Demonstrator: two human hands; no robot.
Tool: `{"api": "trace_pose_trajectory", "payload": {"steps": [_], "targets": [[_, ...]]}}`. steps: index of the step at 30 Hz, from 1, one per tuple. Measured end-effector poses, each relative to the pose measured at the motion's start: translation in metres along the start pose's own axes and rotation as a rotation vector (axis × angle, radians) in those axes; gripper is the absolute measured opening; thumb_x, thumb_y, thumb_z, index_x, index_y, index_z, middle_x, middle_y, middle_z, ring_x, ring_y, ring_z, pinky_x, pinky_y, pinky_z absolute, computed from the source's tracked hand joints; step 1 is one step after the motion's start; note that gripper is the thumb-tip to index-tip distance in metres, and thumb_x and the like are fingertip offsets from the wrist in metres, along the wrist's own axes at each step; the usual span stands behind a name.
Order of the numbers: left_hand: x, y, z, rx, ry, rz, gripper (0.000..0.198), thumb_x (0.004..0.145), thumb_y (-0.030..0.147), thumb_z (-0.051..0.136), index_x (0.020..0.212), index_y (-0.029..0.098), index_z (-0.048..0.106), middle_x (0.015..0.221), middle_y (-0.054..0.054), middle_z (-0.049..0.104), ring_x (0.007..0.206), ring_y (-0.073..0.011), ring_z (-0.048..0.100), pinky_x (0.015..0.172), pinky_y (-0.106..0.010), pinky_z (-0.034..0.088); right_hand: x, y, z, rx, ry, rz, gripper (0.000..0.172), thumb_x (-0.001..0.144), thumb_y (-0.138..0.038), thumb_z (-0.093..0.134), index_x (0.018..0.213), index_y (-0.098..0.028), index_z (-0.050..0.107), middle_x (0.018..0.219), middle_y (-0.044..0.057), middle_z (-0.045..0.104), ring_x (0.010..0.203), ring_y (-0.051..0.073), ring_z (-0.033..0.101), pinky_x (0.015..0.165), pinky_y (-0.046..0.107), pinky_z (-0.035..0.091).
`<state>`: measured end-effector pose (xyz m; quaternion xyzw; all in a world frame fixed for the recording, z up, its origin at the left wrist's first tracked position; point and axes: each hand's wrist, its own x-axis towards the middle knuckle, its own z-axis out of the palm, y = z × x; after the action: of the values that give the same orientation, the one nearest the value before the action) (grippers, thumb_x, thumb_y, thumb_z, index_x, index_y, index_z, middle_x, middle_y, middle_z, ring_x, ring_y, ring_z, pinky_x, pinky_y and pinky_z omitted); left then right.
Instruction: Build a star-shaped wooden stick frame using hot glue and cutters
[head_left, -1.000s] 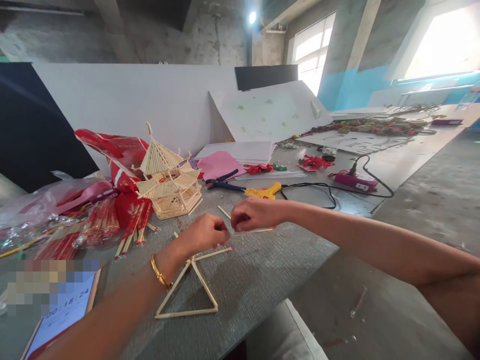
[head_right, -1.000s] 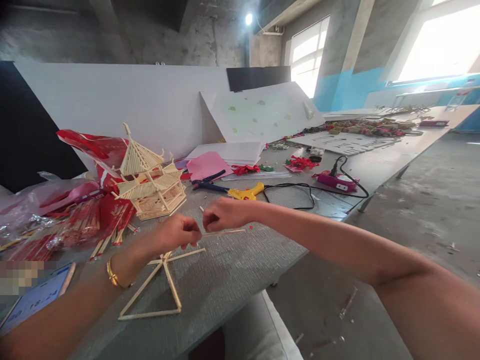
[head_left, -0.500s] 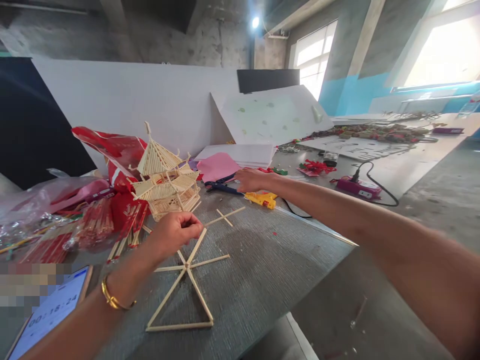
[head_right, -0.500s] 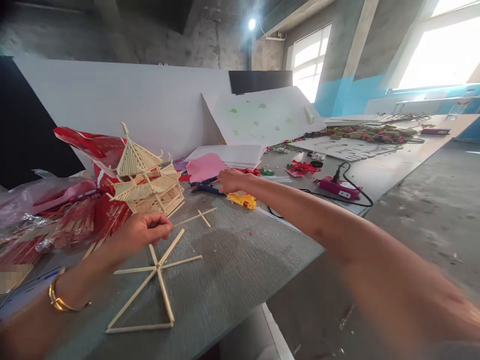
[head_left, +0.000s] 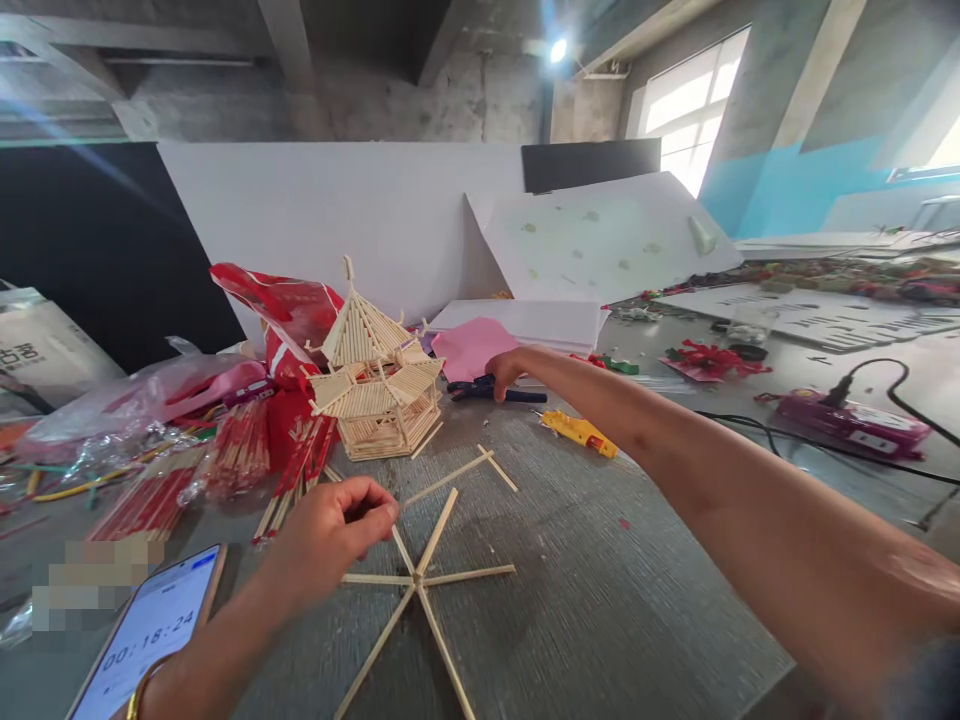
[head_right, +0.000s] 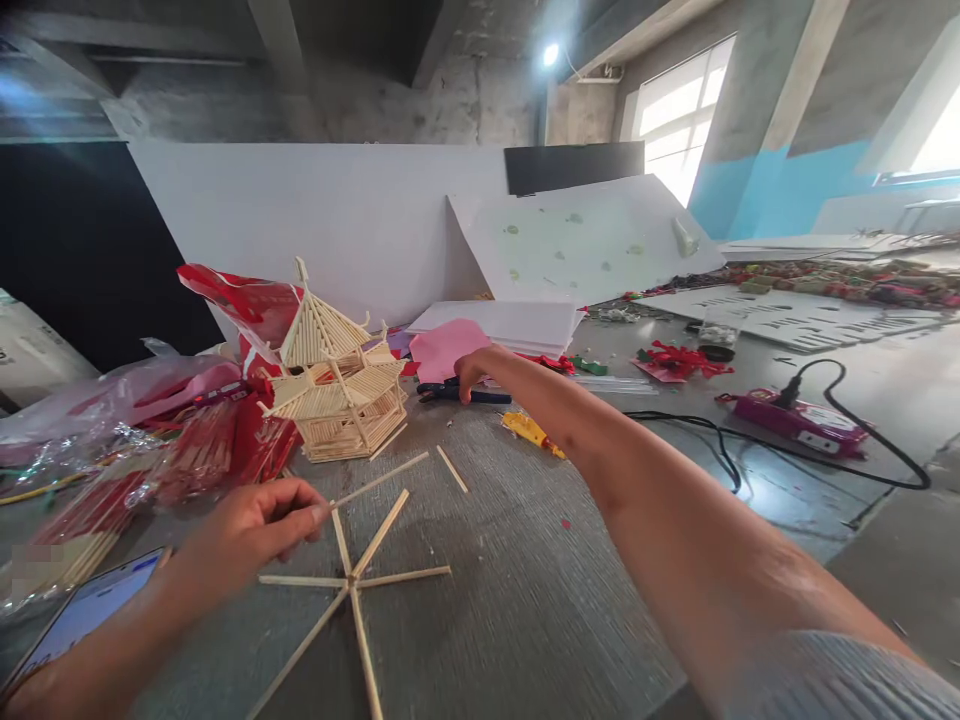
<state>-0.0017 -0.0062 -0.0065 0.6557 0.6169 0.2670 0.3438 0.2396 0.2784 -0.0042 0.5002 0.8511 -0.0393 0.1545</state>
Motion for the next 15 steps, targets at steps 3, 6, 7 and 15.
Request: {"api": "trace_pose_trajectory", "payload": {"steps": [3,6,7,15], "targets": [[0.003,-0.001,-0.001,-0.053,0.024,-0.029,0.029,0.068,0.047,0.054,0.069,0.018,0.061,0.062,0.001,0.059,0.051,-0.0109,0.044,0.049,-0.022,0.034,-0.003,0.000,-0.006,0.027,-0.041,0.023,0.033,0.090,-0.035,0.054,0.114,-0.013,0.055,0.111,0.007,0.057,0.097,0.020,0.058,0.082,0.039,0.050],[0.006,-0.002,0.000,-0.127,0.060,-0.036,0.028,0.067,0.046,0.056,0.068,0.018,0.061,0.062,0.001,0.060,0.049,-0.0098,0.043,0.047,-0.022,0.032,-0.016,0.000,-0.023,0.077,-0.019,0.037,0.032,0.090,-0.035,0.054,0.114,-0.013,0.055,0.113,0.008,0.056,0.098,0.020,0.057,0.083,0.039,0.050],[0.007,-0.002,0.001,-0.163,0.081,-0.040,0.028,0.067,0.045,0.057,0.068,0.017,0.061,0.062,0.001,0.059,0.049,-0.0094,0.043,0.047,-0.021,0.031,-0.024,0.000,-0.029,0.102,-0.004,0.044,0.032,0.090,-0.035,0.054,0.114,-0.013,0.055,0.113,0.008,0.056,0.098,0.020,0.057,0.083,0.039,0.050],[0.014,0.009,0.007,-0.395,0.199,-0.017,0.026,0.063,0.040,0.061,0.067,0.015,0.058,0.061,0.002,0.057,0.046,-0.0064,0.040,0.045,-0.020,0.029,-0.151,-0.007,-0.026,0.544,-0.022,0.012,0.026,0.090,-0.027,0.041,0.082,-0.009,0.058,0.078,0.002,0.061,0.072,0.013,0.060,0.067,0.021,0.046]]}}
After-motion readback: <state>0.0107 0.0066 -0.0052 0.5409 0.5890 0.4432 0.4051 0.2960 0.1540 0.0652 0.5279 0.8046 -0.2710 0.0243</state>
